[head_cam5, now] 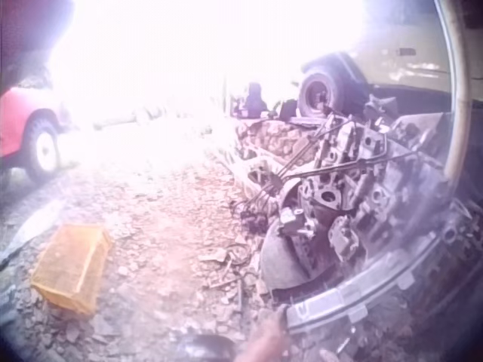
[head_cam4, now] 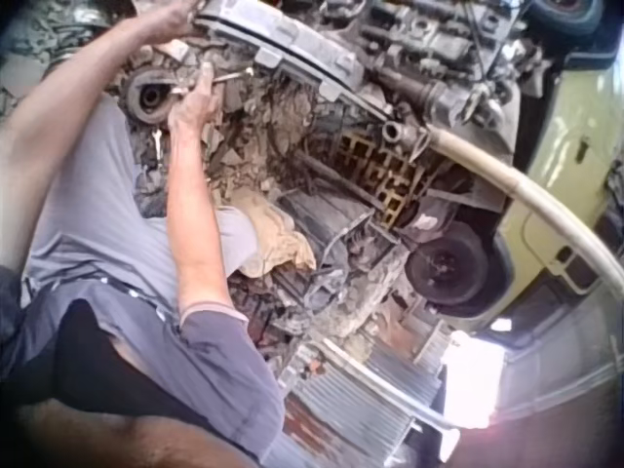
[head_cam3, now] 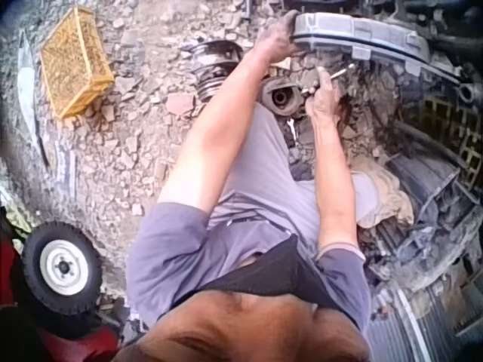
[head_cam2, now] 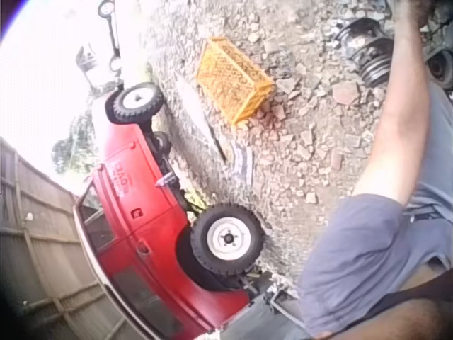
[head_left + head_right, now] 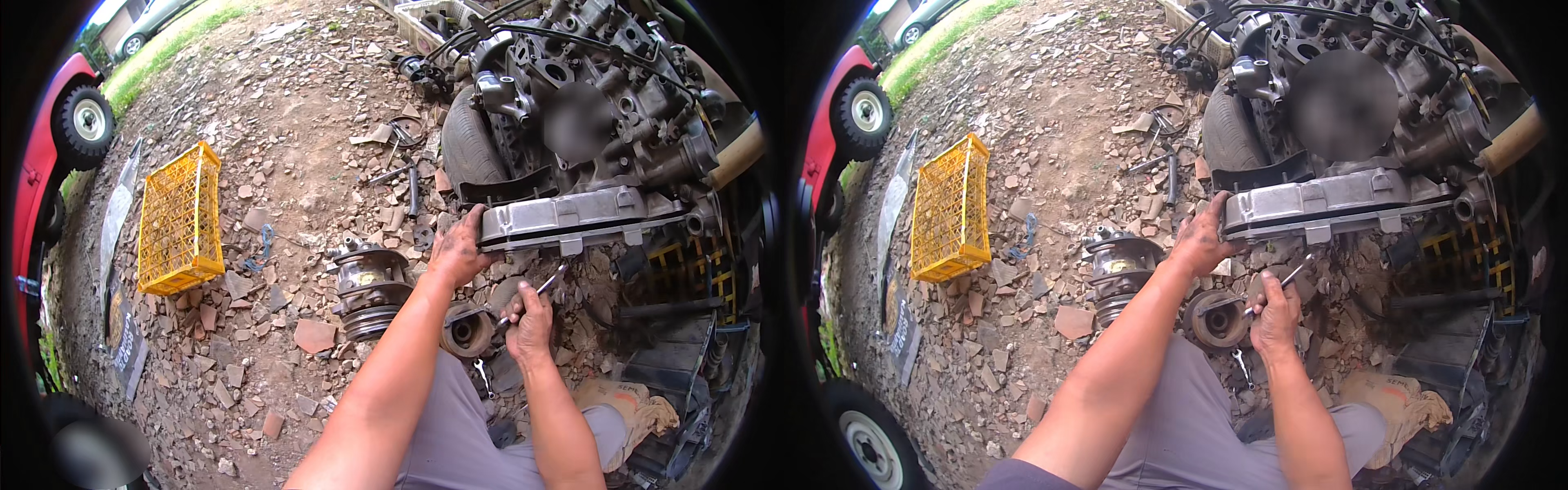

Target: The person is working on a disassembled car engine outdoors. They use a wrench to loosen and tighten bolts on the engine block and a separate pulley assembly. The person repeatedly handles the engine block and pulley, adjusting their positions and inspecting the components.

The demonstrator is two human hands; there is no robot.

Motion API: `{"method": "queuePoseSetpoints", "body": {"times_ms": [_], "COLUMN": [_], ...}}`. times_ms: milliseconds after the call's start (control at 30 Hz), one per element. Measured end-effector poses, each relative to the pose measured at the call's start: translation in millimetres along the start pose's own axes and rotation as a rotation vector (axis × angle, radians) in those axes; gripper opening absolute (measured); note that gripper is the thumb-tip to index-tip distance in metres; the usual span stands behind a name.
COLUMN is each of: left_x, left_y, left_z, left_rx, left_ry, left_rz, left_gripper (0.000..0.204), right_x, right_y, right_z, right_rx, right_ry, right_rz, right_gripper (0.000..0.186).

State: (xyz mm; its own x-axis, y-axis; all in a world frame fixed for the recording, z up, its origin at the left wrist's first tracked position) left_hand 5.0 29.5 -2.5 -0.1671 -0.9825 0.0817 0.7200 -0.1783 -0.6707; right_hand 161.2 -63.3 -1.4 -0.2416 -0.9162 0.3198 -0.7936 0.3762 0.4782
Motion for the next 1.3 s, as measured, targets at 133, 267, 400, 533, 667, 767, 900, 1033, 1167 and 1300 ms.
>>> {"method": "queuePoseSetpoints", "body": {"times_ms": [133,267,400,533,667,767,900,1033,1167,1300], "left_x": [6,38,116,214,242,234,188,155,134,124], "left_y": [-16,-52,-74,-41,6,19,25,32,-15,-5], "left_z": [6,-30,-136,-229,-261,-268,-229,-246,-145,-147], "left_rx": [-0.036,-0.251,-0.267,-0.127,-0.112,-0.082,0.32,0.41,0.013,-0.135], "left_ry": [-0.039,-0.004,-0.355,-0.995,-1.216,-1.128,-0.813,-0.827,-0.827,-0.92], "left_rz": [-0.034,-0.027,0.606,0.692,0.587,0.635,0.768,0.666,0.793,0.686], "left_gripper": [0.094,0.085,0.052,0.061,0.069,0.069,0.061,0.059,0.068,0.06], "right_x": [-5,-9,-9,3,7,3,-7,4,4,0], "right_y": [41,45,53,67,80,83,68,77,65,76], "right_z": [0,4,6,9,10,12,5,0,4,8], "right_rx": [-0.039,-0.112,-0.17,-0.2,-0.438,-0.655,-0.709,-0.33,-0.158,-0.313], "right_ry": [-0.105,-0.099,-0.092,0.024,0.195,0.326,0.453,0.287,0.056,0.136], "right_rz": [0.017,0.033,0.062,0.076,0.006,-0.047,-0.1,-0.004,0.077,0.083], "right_gripper": [0.012,0.014,0.014,0.018,0.026,0.027,0.024,0.027,0.026,0.027]}}
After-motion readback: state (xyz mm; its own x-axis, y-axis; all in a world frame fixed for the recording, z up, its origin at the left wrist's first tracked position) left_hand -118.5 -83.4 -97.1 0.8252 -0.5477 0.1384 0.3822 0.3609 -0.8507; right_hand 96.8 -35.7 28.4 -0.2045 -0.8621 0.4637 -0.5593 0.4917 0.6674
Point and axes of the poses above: each hand's wrist, its own x-axis away from the middle knuckle, its own y-axis out of the palm, z = x × y, the point moved 3 cm from there along -x, towards the middle knuckle, and after that the axes turned 11 degrees about -x, right-handed, at the moved point
